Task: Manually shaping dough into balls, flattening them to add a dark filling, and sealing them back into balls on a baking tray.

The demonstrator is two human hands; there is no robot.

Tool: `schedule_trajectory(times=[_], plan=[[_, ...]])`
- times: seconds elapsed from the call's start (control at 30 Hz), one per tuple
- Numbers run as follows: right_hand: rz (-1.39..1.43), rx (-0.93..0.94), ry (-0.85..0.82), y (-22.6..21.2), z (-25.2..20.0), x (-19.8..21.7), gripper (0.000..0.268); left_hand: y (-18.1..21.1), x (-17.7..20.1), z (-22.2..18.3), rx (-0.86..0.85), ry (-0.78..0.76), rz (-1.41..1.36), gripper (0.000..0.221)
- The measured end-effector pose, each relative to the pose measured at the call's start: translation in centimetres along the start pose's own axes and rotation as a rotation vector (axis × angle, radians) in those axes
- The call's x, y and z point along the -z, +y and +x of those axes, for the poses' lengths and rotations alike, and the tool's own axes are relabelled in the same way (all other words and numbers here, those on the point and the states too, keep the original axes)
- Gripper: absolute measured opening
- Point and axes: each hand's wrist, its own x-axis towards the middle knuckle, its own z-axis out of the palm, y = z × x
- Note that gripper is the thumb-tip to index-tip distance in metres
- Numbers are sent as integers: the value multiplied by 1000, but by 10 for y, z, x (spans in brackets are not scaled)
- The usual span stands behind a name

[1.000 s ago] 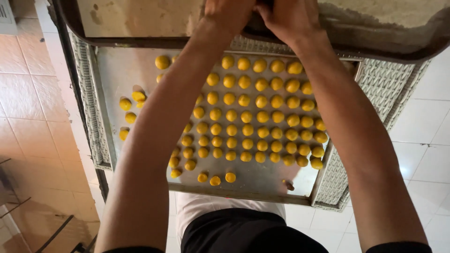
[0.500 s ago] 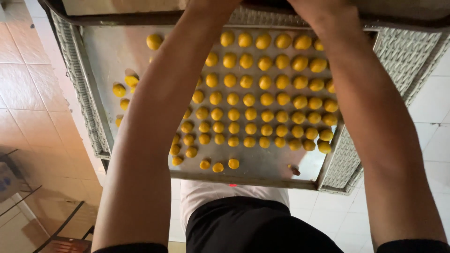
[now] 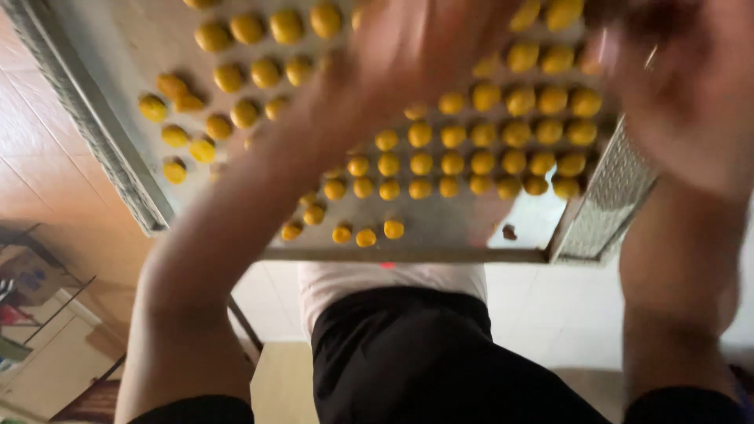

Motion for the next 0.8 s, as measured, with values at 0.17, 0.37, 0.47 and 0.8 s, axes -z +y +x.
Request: schedule_trajectory(times=[0.17, 0.37, 0.47, 0.8], plan=[[-52, -345, 34, -16, -118, -88, 32, 54, -55, -81, 174, -45, -137, 18], [-85, -551, 198, -13, -163, -165, 34, 55, -126, -156, 397, -127, -35, 16], [-176, -538, 264, -9, -173, -182, 32, 53, -131, -154, 397, -142, 50, 13], [-299, -513, 323, -10, -202, -184, 36, 60, -118, -167, 414, -153, 142, 22]])
